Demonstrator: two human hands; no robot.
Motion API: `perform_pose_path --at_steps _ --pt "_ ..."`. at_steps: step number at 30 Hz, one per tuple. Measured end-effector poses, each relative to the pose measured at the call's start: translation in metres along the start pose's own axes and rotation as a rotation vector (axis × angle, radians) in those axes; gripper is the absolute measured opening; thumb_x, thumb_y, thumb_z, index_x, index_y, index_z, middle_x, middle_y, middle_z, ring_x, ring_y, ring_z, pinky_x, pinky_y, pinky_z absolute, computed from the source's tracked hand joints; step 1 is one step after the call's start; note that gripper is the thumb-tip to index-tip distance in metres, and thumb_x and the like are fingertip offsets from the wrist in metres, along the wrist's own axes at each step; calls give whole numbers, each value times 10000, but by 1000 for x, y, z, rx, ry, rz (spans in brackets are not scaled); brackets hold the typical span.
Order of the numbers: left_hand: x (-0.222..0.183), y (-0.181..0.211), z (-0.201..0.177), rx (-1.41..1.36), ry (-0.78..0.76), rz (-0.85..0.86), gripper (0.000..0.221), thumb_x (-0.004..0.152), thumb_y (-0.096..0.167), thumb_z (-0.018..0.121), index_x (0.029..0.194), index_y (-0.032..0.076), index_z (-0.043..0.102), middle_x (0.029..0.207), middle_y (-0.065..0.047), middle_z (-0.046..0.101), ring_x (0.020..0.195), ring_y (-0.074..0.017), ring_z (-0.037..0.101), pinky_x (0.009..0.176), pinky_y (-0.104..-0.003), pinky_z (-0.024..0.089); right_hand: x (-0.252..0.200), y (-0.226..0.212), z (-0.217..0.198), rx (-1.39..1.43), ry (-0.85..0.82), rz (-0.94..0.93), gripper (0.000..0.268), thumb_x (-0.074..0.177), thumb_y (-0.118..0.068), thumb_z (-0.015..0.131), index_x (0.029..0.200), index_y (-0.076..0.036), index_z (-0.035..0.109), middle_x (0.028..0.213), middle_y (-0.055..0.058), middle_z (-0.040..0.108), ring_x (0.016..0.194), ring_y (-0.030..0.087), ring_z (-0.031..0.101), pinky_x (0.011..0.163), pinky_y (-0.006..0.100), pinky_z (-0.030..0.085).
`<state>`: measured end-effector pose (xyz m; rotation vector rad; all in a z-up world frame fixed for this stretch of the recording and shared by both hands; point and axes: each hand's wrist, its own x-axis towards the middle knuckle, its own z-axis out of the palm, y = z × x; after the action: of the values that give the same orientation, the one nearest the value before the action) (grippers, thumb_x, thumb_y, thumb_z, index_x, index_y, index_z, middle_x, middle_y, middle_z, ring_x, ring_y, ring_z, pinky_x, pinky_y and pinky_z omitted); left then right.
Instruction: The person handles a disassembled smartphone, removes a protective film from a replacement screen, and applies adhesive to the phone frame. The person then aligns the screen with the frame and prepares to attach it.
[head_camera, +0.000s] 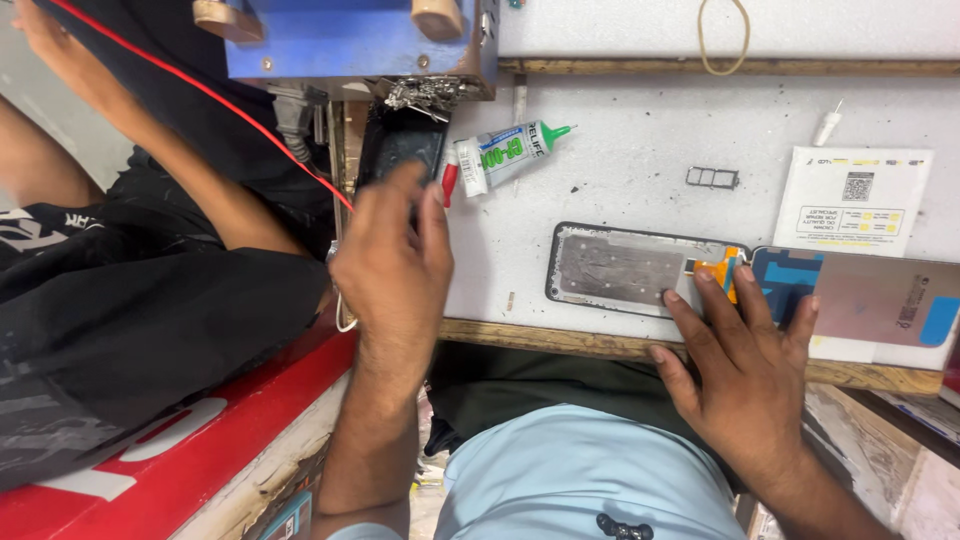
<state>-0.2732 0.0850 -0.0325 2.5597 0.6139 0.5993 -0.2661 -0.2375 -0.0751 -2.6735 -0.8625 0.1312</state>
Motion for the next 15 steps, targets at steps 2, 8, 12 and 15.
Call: perform_pose_path --at_steps 2,8,12,15 --pt "12 -1 -2 -66 99 -1 276 996 51 783 1255 55 687 1003 -76 689 679 -189 628 606 -304 513 -3 3 5 -6 24 -5 442 960 -401 688 1327 -155 695 1486 111 593 1502 359 428 1250 733 82" --pt "52 -6 -4 -78 261 292 263 1070 -21 750 1296 69 648 1127 -85 628 938 -177 682 791 -257 582 -7 4 7 35 91 -2 388 966 -332 700 1305 -143 708 1453 86 626 1511 341 442 1295 661 56" --pt "61 -12 -7 -112 228 368 218 1038 -65 726 1210 50 660 1137 -142 585 970 -218 648 830 -285 558 -7 4 5 92 127 6 364 949 -286 709 1282 -139 715 1428 89 637 1491 342 453 1287 645 71" --pt "55 -14 -7 -543 215 143 111 1074 -28 638 1172 20 613 1146 -95 615 946 -156 641 836 -249 554 -5 5 4 120 134 11 351 937 -248 717 1270 -139 718 1413 90 644 1486 351 448 1288 634 81"
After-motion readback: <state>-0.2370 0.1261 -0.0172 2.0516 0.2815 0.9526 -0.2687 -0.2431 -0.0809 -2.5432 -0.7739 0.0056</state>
